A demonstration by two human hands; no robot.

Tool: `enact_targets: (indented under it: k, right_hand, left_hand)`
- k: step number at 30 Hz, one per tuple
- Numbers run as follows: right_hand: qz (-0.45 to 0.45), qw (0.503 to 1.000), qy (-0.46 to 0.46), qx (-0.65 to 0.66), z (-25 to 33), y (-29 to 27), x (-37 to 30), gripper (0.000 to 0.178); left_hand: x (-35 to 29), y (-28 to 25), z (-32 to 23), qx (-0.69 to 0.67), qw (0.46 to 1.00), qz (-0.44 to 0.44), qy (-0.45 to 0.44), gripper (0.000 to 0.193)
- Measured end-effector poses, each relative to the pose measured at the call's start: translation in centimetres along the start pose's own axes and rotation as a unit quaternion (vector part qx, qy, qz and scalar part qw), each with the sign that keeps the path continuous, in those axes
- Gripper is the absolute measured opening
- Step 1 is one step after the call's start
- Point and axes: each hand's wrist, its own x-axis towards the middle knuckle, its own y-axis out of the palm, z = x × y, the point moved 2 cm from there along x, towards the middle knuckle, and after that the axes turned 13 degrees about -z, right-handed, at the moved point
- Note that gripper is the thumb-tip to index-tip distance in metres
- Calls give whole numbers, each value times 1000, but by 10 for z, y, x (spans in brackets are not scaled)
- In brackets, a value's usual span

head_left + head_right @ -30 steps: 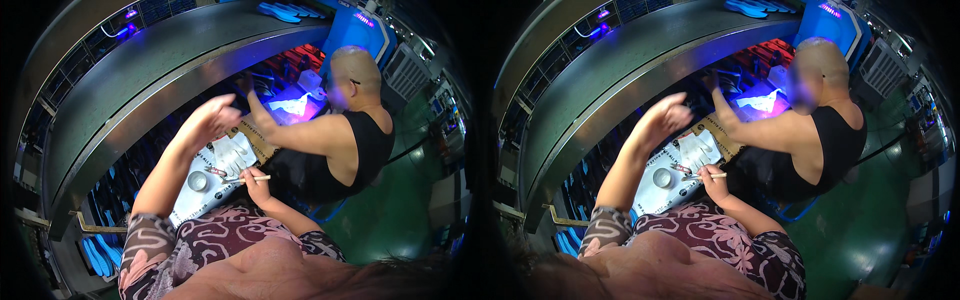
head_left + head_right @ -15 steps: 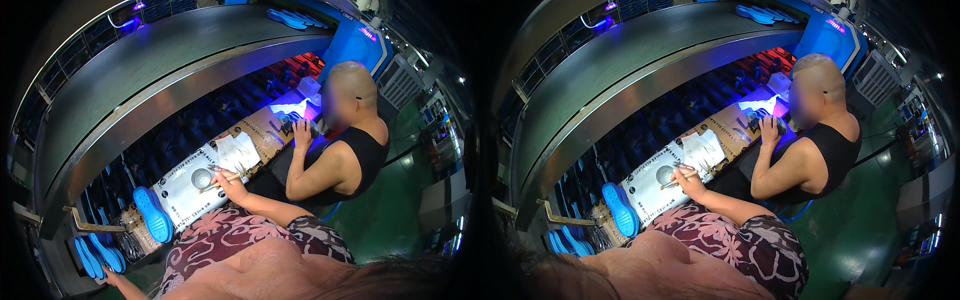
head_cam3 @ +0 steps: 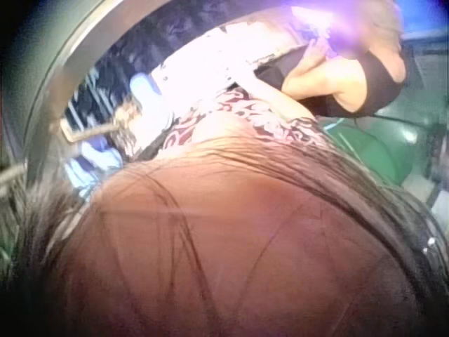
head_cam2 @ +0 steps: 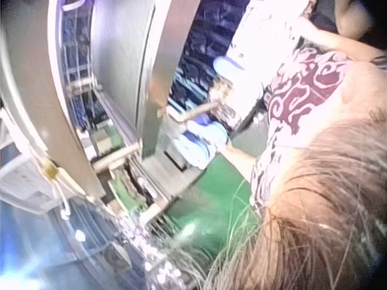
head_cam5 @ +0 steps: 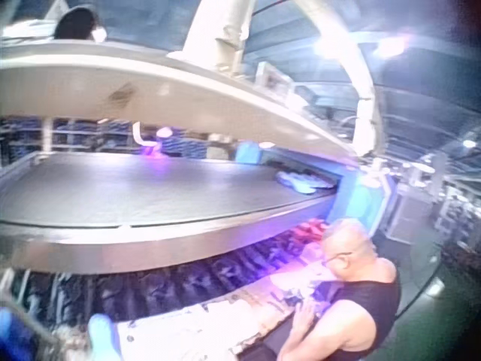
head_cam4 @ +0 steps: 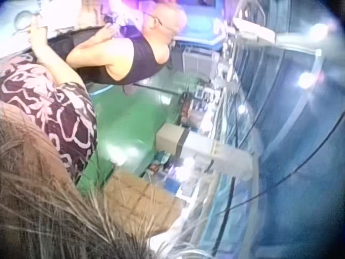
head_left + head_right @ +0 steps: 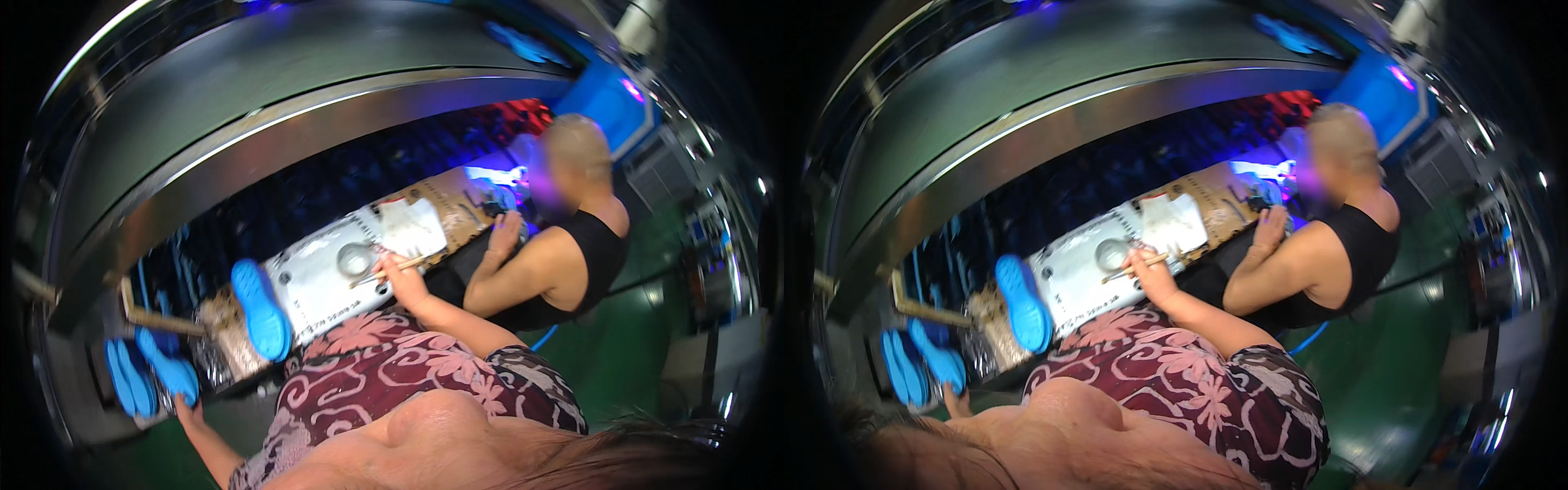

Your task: The person applies adhesive to shoe soles using a brush and places the soles onto a conveyor belt.

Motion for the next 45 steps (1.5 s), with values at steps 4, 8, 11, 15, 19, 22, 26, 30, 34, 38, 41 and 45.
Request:
enact_targets:
  k: [4, 8, 11, 15, 19, 22, 26, 30, 34, 38, 41, 45]
  right_hand:
    - [-2, 998, -5, -65, 13, -1, 4, 35]
    - [-18, 995, 38, -85, 3, -5, 7, 37]
    - [-11, 998, 39, -52, 6, 3, 8, 35]
    - [14, 998, 24, -50, -4, 12, 14, 33]
    - [24, 999, 20, -20, -4, 14, 10, 33]
    - [4, 1000, 24, -21, -13, 6, 9, 33]
    - [-6, 999, 10, -43, -11, 2, 8, 35]
    - [-28, 998, 31, -37, -18, -3, 12, 34]
    - [-25, 999, 31, -25, -17, -3, 12, 34]
    - [-36, 998, 54, -4, -14, -4, 13, 35]
    - [-39, 998, 56, 1, -15, -7, 12, 35]
    - [-28, 997, 75, 3, -10, -4, 14, 33]
  left_hand:
    - [-128, 8, 8, 20, 995, 99, -17, 42]
    - [-176, -8, 10, 68, 978, 189, -53, 59]
    - [-222, 18, 7, 65, 966, 241, -69, 67]
    - [-245, 57, 25, 98, 965, 236, -66, 66]
    - [-249, 102, 34, 42, 970, 226, -73, 60]
    - [-244, 136, 39, -61, 972, 203, -101, 60]
    - [-226, 164, 60, 56, 986, 153, -23, 59]
    - [-245, 200, 19, 451, 652, -50, 607, 40]
    - [-236, 214, 8, 544, 692, -14, 474, 26]
    - [-236, 208, 3, 608, 644, 67, 458, 22]
    - [-258, 202, -4, 465, 827, 108, 298, 18]
    - [-307, 215, -21, 104, 990, 59, -79, 20]
